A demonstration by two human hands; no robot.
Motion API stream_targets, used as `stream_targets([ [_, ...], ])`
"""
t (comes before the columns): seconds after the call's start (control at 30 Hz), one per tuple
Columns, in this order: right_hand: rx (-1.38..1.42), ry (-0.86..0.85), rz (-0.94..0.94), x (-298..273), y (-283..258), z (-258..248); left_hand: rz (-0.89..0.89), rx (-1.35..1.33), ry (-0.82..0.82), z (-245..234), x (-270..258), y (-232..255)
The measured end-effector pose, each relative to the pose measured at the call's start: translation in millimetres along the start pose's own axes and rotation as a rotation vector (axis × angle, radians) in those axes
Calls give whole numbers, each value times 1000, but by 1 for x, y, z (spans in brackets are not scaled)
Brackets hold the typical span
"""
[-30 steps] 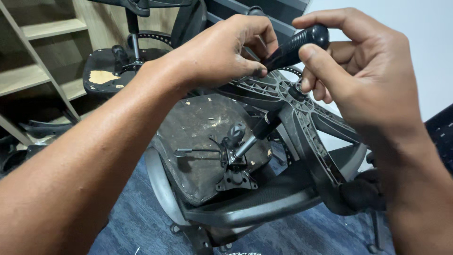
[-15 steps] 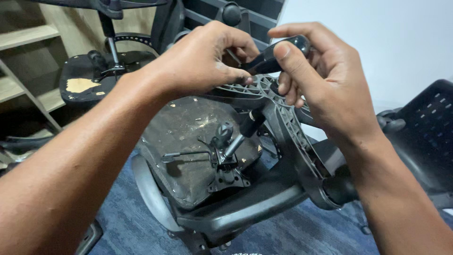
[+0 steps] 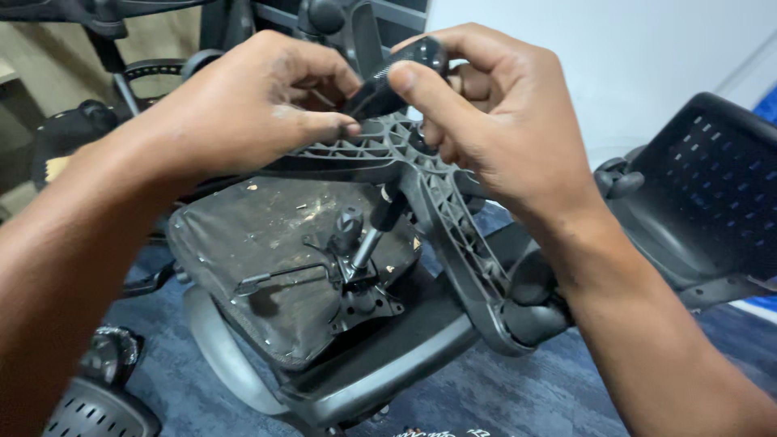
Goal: The person uses a black-handled screwdriver to tighten a screw into the central hub of a grey five-star chair base. The base is held steady with the left hand while the right hand turns the tool. The action continues for the duration of the clip.
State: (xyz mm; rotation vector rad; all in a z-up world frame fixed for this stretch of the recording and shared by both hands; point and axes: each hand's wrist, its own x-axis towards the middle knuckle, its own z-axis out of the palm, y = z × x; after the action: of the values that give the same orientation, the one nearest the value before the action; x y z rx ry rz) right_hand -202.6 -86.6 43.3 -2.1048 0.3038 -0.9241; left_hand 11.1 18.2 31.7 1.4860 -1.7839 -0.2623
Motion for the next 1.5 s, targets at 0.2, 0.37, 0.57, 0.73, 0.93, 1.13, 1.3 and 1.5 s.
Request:
stream_targets([
  [0.2,89,-160,-162,1,0,-12,25,101,36,2,3,-5],
  [0.37,-31,-77,-90,9,2,-10,55,123,23,2,8,-8],
  [0.57,-92,16,-76,17,8,-9,-4,336,67,4,15,-7],
  [0.73,-37,-47,-82,15,7,-10,145,320,71,2,16,-4],
  [0.93,-11,-66,-24,14,4,-7,59,146,-23,-2,15,-1],
  [1.13,-78,-28,-29,17,5,-8,44,351,41,1,16,0],
  [1.3,-3,-144,-114,14,7,-13,99,261,31,-5,15,-2],
  [1.5,-195,2,-12,18,8,-12,258,371,53,1,17,-7],
])
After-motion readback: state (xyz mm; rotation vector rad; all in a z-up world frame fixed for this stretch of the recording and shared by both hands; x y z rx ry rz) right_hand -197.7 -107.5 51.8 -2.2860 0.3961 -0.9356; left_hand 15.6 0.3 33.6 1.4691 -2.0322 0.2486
